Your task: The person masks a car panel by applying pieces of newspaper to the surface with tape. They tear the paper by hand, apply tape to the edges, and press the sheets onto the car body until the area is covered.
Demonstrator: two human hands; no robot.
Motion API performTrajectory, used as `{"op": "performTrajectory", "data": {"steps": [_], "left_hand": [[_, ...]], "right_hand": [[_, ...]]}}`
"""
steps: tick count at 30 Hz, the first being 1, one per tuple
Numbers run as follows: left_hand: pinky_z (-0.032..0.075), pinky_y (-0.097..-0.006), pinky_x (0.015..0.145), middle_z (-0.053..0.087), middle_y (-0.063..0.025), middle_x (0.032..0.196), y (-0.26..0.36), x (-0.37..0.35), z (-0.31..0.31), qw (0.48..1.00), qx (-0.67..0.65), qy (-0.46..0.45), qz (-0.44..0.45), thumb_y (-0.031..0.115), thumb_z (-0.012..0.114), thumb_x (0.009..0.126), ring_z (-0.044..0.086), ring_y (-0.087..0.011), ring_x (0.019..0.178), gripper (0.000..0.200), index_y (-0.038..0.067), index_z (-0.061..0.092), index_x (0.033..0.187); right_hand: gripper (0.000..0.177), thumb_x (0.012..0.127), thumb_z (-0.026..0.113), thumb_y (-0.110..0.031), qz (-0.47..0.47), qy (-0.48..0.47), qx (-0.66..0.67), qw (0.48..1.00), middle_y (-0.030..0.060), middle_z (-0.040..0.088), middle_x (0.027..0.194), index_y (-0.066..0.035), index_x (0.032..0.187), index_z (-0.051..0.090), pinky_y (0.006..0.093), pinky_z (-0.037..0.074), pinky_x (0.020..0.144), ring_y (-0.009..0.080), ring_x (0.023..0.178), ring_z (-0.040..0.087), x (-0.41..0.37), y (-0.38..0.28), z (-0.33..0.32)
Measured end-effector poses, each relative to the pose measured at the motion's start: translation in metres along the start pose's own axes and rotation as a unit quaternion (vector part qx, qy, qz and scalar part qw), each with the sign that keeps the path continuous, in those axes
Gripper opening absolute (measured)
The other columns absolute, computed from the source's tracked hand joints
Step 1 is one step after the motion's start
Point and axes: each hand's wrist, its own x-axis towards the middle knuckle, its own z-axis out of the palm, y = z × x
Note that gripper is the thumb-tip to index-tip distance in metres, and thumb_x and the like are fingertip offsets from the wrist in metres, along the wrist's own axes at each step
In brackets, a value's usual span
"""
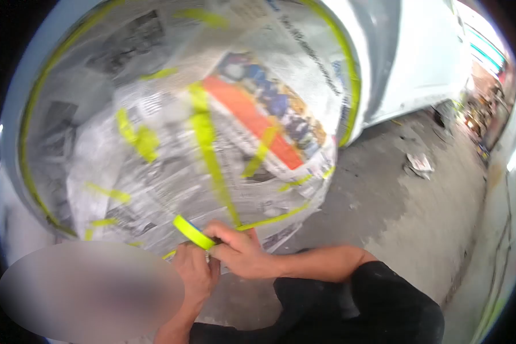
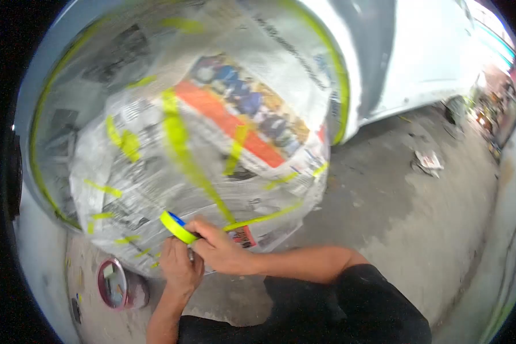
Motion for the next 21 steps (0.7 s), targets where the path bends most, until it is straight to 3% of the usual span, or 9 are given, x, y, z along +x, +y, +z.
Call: {"op": "performTrajectory", "data": {"steps": [2,4,6,8,11,14,17,21], "left_hand": [[0.045,-0.0443,0.059,0.055,-0.0126,0.079,-0.004,-0.006,-0.003,1.000,0.009,-0.009,-0.013,0.010,0.073,0.075,0.056,-0.0323,0.070,0.024,0.004,0.056,0.090],[0.045,-0.0425,0.059,0.054,-0.0103,0.078,-0.006,-0.008,-0.013,1.000,-0.002,-0.020,-0.013,0.014,0.073,0.071,0.056,-0.0299,0.069,0.027,0.004,0.057,0.090],[0.045,-0.0407,0.061,0.055,-0.0092,0.079,-0.005,-0.006,-0.021,1.000,0.023,-0.003,-0.012,0.016,0.073,0.068,0.056,-0.0281,0.070,0.028,0.004,0.060,0.091],[0.045,-0.0397,0.065,0.055,-0.0084,0.078,-0.002,-0.008,-0.029,1.000,0.019,0.018,-0.011,0.017,0.071,0.070,0.055,-0.0267,0.072,0.025,0.005,0.061,0.089],[0.044,-0.0406,0.062,0.054,-0.0092,0.076,-0.003,-0.012,-0.039,0.998,0.000,0.044,-0.037,0.013,0.073,0.063,0.054,-0.0292,0.071,0.028,0.004,0.058,0.085],[0.044,-0.0399,0.064,0.054,-0.0093,0.076,-0.012,-0.018,-0.048,0.997,-0.025,0.059,-0.053,0.011,0.071,0.064,0.054,-0.0288,0.073,0.026,0.004,0.058,0.085],[0.044,-0.0401,0.065,0.054,-0.0101,0.076,-0.018,-0.025,-0.051,0.996,-0.048,0.049,-0.063,0.010,0.069,0.066,0.054,-0.0291,0.074,0.023,0.003,0.058,0.085],[0.045,-0.0413,0.066,0.054,-0.0110,0.077,-0.025,-0.032,-0.056,0.994,-0.075,0.023,-0.070,0.009,0.067,0.067,0.054,-0.0300,0.075,0.021,0.002,0.057,0.084]], "right_hand": [[0.014,0.093,0.051,-0.003,0.070,-0.004,0.056,0.996,0.0035,0.057,0.095,-0.003,0.105,0.057,0.0298,0.050,0.077,0.0125,0.089,0.061,-0.001,0.004,0.005],[0.015,0.090,0.054,-0.004,0.247,-0.040,0.184,0.950,0.0021,0.055,0.094,-0.003,0.105,0.059,0.0277,0.047,0.079,0.0108,0.089,0.057,-0.002,-0.006,0.005],[0.020,0.091,0.052,0.000,0.181,-0.058,0.172,0.967,0.0021,0.051,0.092,0.000,0.110,0.058,0.0278,0.045,0.083,0.0087,0.091,0.052,0.002,-0.007,0.004],[0.018,0.090,0.052,0.003,0.184,-0.074,0.232,0.952,0.0015,0.050,0.092,0.001,0.107,0.057,0.0270,0.047,0.083,0.0094,0.094,0.053,0.001,0.002,0.003],[0.030,0.088,0.054,0.007,0.149,-0.087,0.178,0.969,0.0035,0.052,0.095,0.003,0.117,0.058,0.0300,0.048,0.086,0.0126,0.098,0.055,0.007,-0.011,0.012],[0.041,0.086,0.059,0.008,-0.040,0.049,-0.031,0.998,0.0105,0.059,0.105,0.004,0.127,0.060,0.0342,0.050,0.089,0.0195,0.101,0.059,0.012,-0.026,0.041],[0.045,0.084,0.066,0.008,-0.158,-0.048,-0.195,0.967,0.0165,0.064,0.112,0.003,0.129,0.063,0.0357,0.053,0.087,0.0262,0.099,0.064,0.018,-0.023,0.030],[0.037,0.081,0.070,0.009,-0.157,-0.067,-0.207,0.963,0.0160,0.068,0.105,0.003,0.118,0.069,0.0347,0.055,0.077,0.0284,0.090,0.066,0.017,-0.019,0.032]]}}
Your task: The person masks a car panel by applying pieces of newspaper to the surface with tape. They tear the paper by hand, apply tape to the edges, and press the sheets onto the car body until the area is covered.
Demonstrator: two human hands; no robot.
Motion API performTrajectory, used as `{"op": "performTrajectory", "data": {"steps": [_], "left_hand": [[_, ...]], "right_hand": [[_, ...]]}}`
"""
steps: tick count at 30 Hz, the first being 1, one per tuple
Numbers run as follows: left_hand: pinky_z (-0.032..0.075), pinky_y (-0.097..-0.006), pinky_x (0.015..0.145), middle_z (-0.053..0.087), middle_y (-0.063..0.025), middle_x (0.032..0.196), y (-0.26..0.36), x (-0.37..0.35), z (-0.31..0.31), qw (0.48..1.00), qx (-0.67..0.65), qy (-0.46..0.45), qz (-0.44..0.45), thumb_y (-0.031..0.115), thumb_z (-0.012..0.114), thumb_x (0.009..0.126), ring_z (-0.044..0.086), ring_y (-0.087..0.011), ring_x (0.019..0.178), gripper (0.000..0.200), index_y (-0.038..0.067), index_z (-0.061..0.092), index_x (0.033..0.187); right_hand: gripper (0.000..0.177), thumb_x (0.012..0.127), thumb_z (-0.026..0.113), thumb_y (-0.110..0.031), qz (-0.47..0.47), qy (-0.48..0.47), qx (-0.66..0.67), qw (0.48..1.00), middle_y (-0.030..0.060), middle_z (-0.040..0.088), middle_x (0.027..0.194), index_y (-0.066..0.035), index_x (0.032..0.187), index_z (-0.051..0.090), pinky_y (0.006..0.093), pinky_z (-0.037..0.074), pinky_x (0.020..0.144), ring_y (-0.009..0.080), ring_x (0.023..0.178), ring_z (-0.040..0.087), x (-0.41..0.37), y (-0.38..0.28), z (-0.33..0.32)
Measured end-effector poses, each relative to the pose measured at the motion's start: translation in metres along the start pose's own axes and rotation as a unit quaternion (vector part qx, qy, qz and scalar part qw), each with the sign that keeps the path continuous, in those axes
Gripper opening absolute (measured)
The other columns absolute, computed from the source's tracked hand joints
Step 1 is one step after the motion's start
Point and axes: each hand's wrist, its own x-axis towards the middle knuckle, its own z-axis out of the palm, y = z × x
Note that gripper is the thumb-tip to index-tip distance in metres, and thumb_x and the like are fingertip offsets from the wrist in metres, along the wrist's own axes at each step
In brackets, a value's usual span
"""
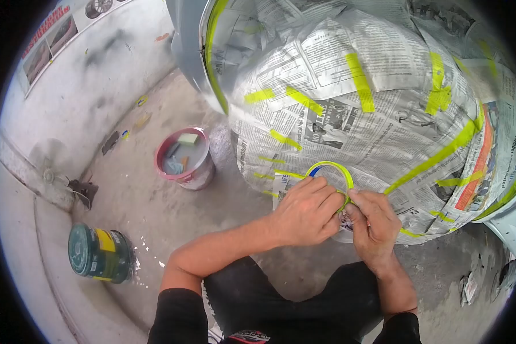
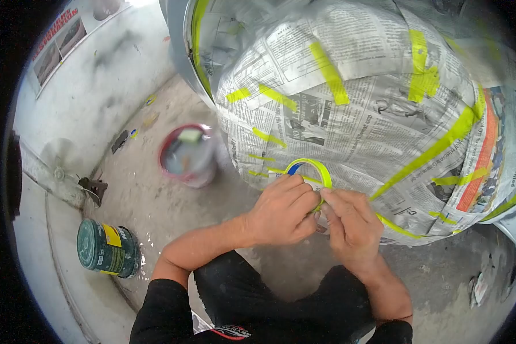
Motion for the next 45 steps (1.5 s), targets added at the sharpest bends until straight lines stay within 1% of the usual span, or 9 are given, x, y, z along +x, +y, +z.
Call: {"op": "performTrajectory", "data": {"steps": [11,20,26,29,30,32,37,40,45], "left_hand": [[0.047,-0.0436,0.060,0.055,-0.0140,0.074,-0.014,-0.015,0.006,0.996,-0.078,-0.033,-0.020,0.008,0.064,0.064,0.055,-0.0340,0.069,0.020,0.001,0.056,0.082],[0.047,-0.0447,0.058,0.054,-0.0153,0.074,-0.016,-0.016,0.009,0.992,-0.103,-0.071,-0.025,0.008,0.063,0.065,0.056,-0.0364,0.068,0.025,-0.001,0.059,0.088],[0.049,-0.0474,0.068,0.062,-0.0171,0.083,-0.016,-0.012,0.001,0.983,-0.159,-0.087,-0.025,0.008,0.064,0.071,0.061,-0.0372,0.075,0.031,-0.001,0.064,0.100],[0.051,-0.0455,0.074,0.068,-0.0185,0.093,-0.034,0.003,-0.033,0.995,-0.030,0.084,0.039,0.004,0.064,0.073,0.064,-0.0343,0.080,0.035,0.000,0.067,0.107],[0.051,-0.0441,0.075,0.069,-0.0180,0.097,-0.047,0.003,-0.053,0.989,0.090,0.116,0.018,0.002,0.064,0.072,0.065,-0.0325,0.082,0.035,0.001,0.067,0.107],[0.051,-0.0418,0.076,0.071,-0.0148,0.106,-0.079,0.003,-0.095,0.948,0.289,0.133,-0.033,-0.002,0.065,0.072,0.065,-0.0289,0.089,0.035,0.002,0.068,0.106],[0.046,-0.0346,0.083,0.062,-0.0082,0.133,-0.182,0.003,-0.158,0.729,0.673,-0.115,0.056,0.012,0.060,0.084,0.057,-0.0248,0.105,0.038,0.003,0.066,0.121],[0.044,-0.0342,0.088,0.055,-0.0068,0.143,-0.204,0.000,-0.171,0.625,0.745,-0.220,0.070,0.018,0.054,0.089,0.052,-0.0244,0.110,0.047,0.004,0.060,0.133],[0.043,-0.0354,0.090,0.052,-0.0042,0.146,-0.210,0.005,-0.197,0.598,0.763,-0.241,0.055,0.019,0.053,0.090,0.049,-0.0244,0.115,0.055,0.006,0.052,0.144]], "right_hand": [[0.042,0.081,0.066,0.011,0.041,-0.088,0.035,0.995,0.0155,0.064,0.099,0.002,0.122,0.062,0.0390,0.052,0.073,0.0309,0.084,0.062,0.004,0.006,0.007],[0.043,0.077,0.062,0.009,-0.040,-0.085,-0.020,0.995,0.0172,0.056,0.099,-0.002,0.118,0.055,0.0435,0.049,0.074,0.0361,0.083,0.056,-0.005,0.019,0.018],[0.029,0.086,0.051,0.011,0.104,-0.063,0.122,0.985,0.0167,0.053,0.099,0.000,0.113,0.052,0.0327,0.047,0.073,0.0244,0.082,0.055,-0.006,0.036,0.008],[0.023,0.091,0.047,0.010,0.111,0.010,0.172,0.979,0.0136,0.054,0.097,0.000,0.111,0.051,0.0290,0.045,0.071,0.0180,0.080,0.053,-0.004,0.036,0.003],[0.022,0.090,0.048,0.010,0.097,0.023,0.166,0.981,0.0121,0.054,0.095,0.000,0.110,0.051,0.0292,0.045,0.069,0.0170,0.078,0.052,-0.003,0.036,0.001],[0.023,0.090,0.049,0.010,0.089,-0.002,0.134,0.987,0.0128,0.054,0.095,0.000,0.111,0.051,0.0289,0.045,0.069,0.0174,0.079,0.053,-0.001,0.028,-0.005],[0.027,0.088,0.052,0.010,0.054,-0.062,0.129,0.988,0.0163,0.057,0.096,0.000,0.112,0.051,0.0339,0.047,0.071,0.0247,0.080,0.057,-0.006,0.020,0.004],[0.029,0.086,0.054,0.011,0.026,-0.081,0.118,0.989,0.0180,0.057,0.098,0.000,0.112,0.052,0.0388,0.049,0.073,0.0305,0.082,0.058,-0.005,0.017,0.014],[0.030,0.085,0.056,0.011,0.026,-0.092,0.125,0.988,0.0186,0.057,0.099,0.000,0.113,0.052,0.0411,0.049,0.077,0.0330,0.085,0.059,-0.001,0.016,0.020]]}}
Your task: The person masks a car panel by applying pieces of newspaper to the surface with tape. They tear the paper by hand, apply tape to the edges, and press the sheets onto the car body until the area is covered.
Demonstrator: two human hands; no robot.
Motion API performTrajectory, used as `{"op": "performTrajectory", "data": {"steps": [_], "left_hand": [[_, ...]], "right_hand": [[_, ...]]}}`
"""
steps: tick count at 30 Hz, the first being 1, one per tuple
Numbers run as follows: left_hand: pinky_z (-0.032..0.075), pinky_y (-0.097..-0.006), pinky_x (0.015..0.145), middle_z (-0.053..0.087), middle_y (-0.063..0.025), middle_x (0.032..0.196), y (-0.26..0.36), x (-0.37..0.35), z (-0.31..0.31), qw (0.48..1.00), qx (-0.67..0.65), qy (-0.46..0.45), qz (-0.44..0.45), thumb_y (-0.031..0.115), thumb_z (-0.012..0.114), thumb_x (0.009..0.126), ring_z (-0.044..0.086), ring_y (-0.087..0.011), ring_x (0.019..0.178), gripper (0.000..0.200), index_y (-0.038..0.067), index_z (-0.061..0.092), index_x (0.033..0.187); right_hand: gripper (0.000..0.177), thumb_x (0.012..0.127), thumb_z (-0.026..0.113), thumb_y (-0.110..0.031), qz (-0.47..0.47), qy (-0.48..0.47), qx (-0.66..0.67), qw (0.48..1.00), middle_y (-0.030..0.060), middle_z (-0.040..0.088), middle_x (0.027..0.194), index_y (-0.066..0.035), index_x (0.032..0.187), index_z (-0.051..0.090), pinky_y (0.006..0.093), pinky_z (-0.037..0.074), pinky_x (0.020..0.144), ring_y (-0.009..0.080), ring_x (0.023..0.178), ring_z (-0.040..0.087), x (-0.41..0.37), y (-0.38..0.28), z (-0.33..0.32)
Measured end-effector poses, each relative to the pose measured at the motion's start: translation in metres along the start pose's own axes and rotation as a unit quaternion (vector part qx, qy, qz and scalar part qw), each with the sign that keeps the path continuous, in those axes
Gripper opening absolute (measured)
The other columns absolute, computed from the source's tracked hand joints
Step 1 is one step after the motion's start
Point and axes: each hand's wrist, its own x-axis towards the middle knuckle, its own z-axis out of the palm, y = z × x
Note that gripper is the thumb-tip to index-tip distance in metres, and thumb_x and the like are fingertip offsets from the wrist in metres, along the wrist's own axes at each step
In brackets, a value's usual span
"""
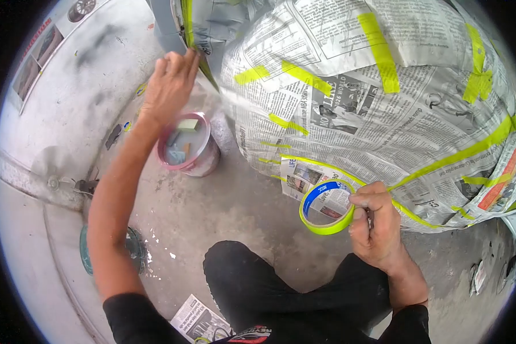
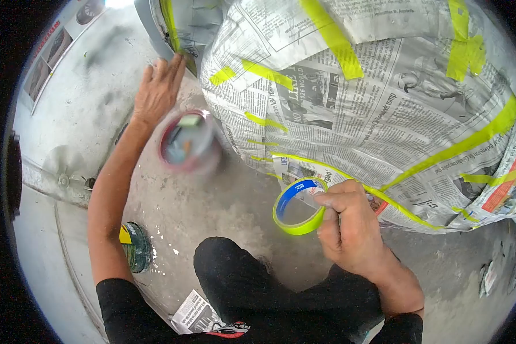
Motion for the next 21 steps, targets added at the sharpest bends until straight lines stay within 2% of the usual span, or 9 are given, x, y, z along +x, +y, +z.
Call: {"op": "performTrajectory", "data": {"steps": [5,11,14,17,20,21], "left_hand": [[0.043,-0.0342,0.088,0.053,0.0003,0.145,-0.019,0.007,-0.008,0.998,0.041,0.044,-0.029,0.020,0.056,0.090,0.050,-0.0221,0.113,0.057,0.011,0.052,0.146],[0.042,-0.0340,0.085,0.055,0.0007,0.141,-0.010,0.011,-0.011,0.997,0.033,0.048,-0.043,0.021,0.057,0.092,0.050,-0.0212,0.108,0.051,0.010,0.056,0.142],[0.042,-0.0345,0.085,0.055,0.0015,0.141,-0.013,0.011,-0.004,0.996,0.066,0.038,-0.042,0.020,0.058,0.091,0.050,-0.0213,0.108,0.048,0.011,0.059,0.138],[0.043,-0.0360,0.089,0.060,0.0016,0.136,-0.013,0.021,-0.019,0.998,0.045,-0.003,-0.043,0.017,0.059,0.090,0.052,-0.0227,0.109,0.045,0.010,0.061,0.135],[0.042,-0.0378,0.095,0.063,-0.0011,0.131,-0.018,0.015,-0.018,0.988,-0.106,0.100,-0.055,0.013,0.061,0.088,0.055,-0.0252,0.111,0.045,0.009,0.062,0.132],[0.042,-0.0390,0.097,0.065,-0.0044,0.127,-0.011,0.010,-0.036,0.973,-0.185,0.123,-0.066,0.010,0.062,0.086,0.058,-0.0268,0.110,0.044,0.009,0.064,0.130]], "right_hand": [[0.033,0.085,0.056,0.011,0.004,-0.015,0.005,1.000,0.0188,0.057,0.100,-0.001,0.116,0.052,0.0410,0.049,0.076,0.0335,0.086,0.059,0.001,0.004,0.003],[0.035,0.084,0.057,0.012,-0.005,-0.025,0.007,1.000,0.0188,0.057,0.101,-0.001,0.116,0.053,0.0411,0.049,0.077,0.0342,0.086,0.058,0.004,0.006,0.005],[0.035,0.083,0.057,0.012,-0.005,-0.026,0.011,1.000,0.0187,0.057,0.100,-0.001,0.115,0.054,0.0414,0.049,0.078,0.0345,0.087,0.058,0.006,0.006,0.007],[0.037,0.081,0.059,0.012,-0.007,-0.032,0.016,0.999,0.0184,0.057,0.100,-0.001,0.116,0.055,0.0415,0.048,0.079,0.0345,0.088,0.057,0.004,0.005,0.007],[0.041,0.079,0.060,0.012,-0.015,-0.034,0.013,0.999,0.0182,0.057,0.100,-0.002,0.117,0.055,0.0417,0.048,0.080,0.0349,0.088,0.057,0.000,0.003,0.002],[0.042,0.078,0.061,0.012,-0.020,-0.035,0.012,0.999,0.0181,0.057,0.100,-0.002,0.118,0.055,0.0418,0.048,0.080,0.0351,0.089,0.057,0.000,0.002,0.001]]}}
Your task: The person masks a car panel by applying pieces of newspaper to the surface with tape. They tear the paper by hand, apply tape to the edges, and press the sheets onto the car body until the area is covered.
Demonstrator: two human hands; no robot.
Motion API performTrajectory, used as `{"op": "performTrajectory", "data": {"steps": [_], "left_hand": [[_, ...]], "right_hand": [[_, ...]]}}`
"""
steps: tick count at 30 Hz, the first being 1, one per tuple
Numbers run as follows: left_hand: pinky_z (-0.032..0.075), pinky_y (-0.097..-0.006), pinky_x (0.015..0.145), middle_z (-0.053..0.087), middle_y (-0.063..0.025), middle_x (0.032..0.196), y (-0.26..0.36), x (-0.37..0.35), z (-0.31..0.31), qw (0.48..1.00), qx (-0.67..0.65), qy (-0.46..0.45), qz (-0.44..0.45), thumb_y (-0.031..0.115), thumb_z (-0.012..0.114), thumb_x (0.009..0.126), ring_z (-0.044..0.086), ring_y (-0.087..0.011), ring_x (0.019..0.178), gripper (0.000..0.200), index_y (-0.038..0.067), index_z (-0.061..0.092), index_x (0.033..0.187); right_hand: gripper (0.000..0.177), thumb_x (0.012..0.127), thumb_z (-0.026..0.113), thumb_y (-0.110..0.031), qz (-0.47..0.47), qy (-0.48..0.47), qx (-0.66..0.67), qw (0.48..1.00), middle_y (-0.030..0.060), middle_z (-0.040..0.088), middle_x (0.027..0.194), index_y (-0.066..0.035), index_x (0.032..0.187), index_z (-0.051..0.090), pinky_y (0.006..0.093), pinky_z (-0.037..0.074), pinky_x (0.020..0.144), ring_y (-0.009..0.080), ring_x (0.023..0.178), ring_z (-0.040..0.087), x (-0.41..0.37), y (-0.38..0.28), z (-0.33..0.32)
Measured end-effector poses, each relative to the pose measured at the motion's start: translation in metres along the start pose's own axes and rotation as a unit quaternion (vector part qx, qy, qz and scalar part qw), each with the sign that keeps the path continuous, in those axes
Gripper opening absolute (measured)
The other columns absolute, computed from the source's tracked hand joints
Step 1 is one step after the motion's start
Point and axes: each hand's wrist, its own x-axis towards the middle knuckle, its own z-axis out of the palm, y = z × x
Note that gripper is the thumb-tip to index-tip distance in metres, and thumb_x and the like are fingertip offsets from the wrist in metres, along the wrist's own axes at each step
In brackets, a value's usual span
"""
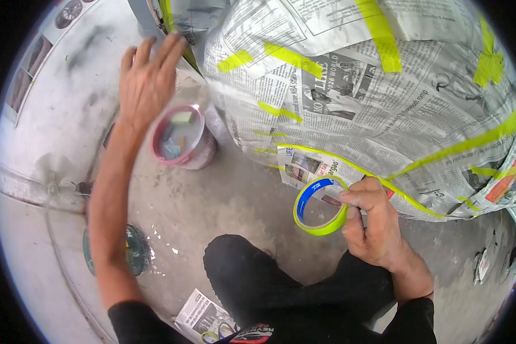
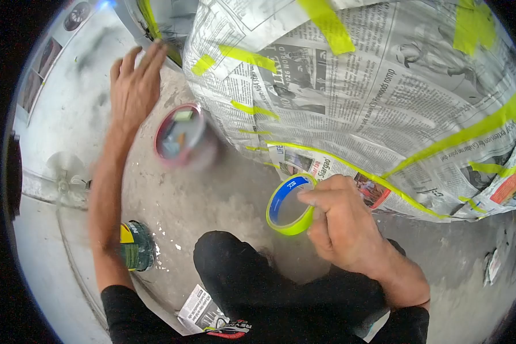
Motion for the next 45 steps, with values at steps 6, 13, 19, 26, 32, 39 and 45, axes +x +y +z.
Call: {"op": "performTrajectory", "data": {"steps": [6,13,19,26,32,39,45], "left_hand": [[0.047,-0.0447,0.090,0.069,-0.0134,0.101,0.127,-0.053,-0.100,0.810,-0.577,-0.035,-0.097,0.028,0.071,0.084,0.063,-0.0317,0.096,0.035,0.003,0.071,0.110],[0.047,-0.0437,0.086,0.066,-0.0166,0.095,0.185,-0.036,-0.143,0.627,-0.775,-0.062,-0.047,0.017,0.075,0.077,0.064,-0.0339,0.090,0.042,0.000,0.066,0.115],[0.046,-0.0410,0.081,0.061,-0.0140,0.086,0.189,-0.056,-0.131,0.633,-0.771,-0.048,-0.040,0.002,0.070,0.076,0.061,-0.0331,0.080,0.035,0.000,0.066,0.111],[0.040,-0.0408,0.072,0.060,-0.0098,0.083,0.175,-0.059,-0.141,0.688,-0.721,-0.033,-0.074,0.003,0.068,0.079,0.058,-0.0283,0.077,0.033,0.002,0.061,0.112],[0.041,-0.0404,0.073,0.059,-0.0093,0.081,0.176,-0.062,-0.143,0.702,-0.709,-0.011,-0.068,0.005,0.070,0.078,0.058,-0.0278,0.075,0.032,0.002,0.061,0.109],[0.047,-0.0394,0.073,0.058,-0.0082,0.071,0.170,-0.068,-0.139,0.655,-0.753,0.028,-0.062,0.013,0.073,0.070,0.059,-0.0299,0.064,0.035,0.002,0.064,0.102],[0.047,-0.0381,0.070,0.056,-0.0071,0.068,0.137,-0.093,-0.133,0.768,-0.636,0.022,-0.071,0.016,0.073,0.066,0.057,-0.0273,0.061,0.035,0.002,0.065,0.097]], "right_hand": [[0.047,0.074,0.062,0.012,0.003,-0.009,-0.004,1.000,0.0183,0.057,0.101,-0.001,0.118,0.054,0.0452,0.049,0.082,0.0373,0.091,0.056,-0.002,0.002,0.009],[0.049,0.074,0.064,0.010,-0.010,-0.011,-0.046,0.999,0.0219,0.055,0.102,0.000,0.120,0.053,0.0471,0.049,0.081,0.0397,0.090,0.056,0.000,0.001,0.015],[0.045,0.077,0.063,0.008,0.007,-0.040,-0.037,0.998,0.0225,0.054,0.104,0.001,0.120,0.052,0.0457,0.050,0.081,0.0394,0.091,0.056,-0.002,0.006,0.021],[0.050,0.090,0.065,0.000,0.029,0.057,0.060,0.996,0.0195,0.056,0.112,0.003,0.137,0.048,0.0398,0.051,0.082,0.0309,0.094,0.058,0.006,0.002,0.030],[0.052,0.089,0.067,0.003,0.045,0.020,0.029,0.998,0.0188,0.061,0.112,0.001,0.139,0.052,0.0389,0.051,0.082,0.0295,0.095,0.060,0.005,-0.006,0.025],[0.035,0.089,0.062,0.010,-0.040,0.058,-0.084,0.994,0.0180,0.063,0.104,0.000,0.122,0.060,0.0383,0.050,0.081,0.0306,0.090,0.061,0.019,-0.012,0.012],[0.024,0.093,0.060,0.009,-0.030,0.237,-0.099,0.966,0.0163,0.060,0.107,0.001,0.116,0.058,0.0332,0.049,0.083,0.0264,0.095,0.059,0.020,0.004,-0.022]]}}
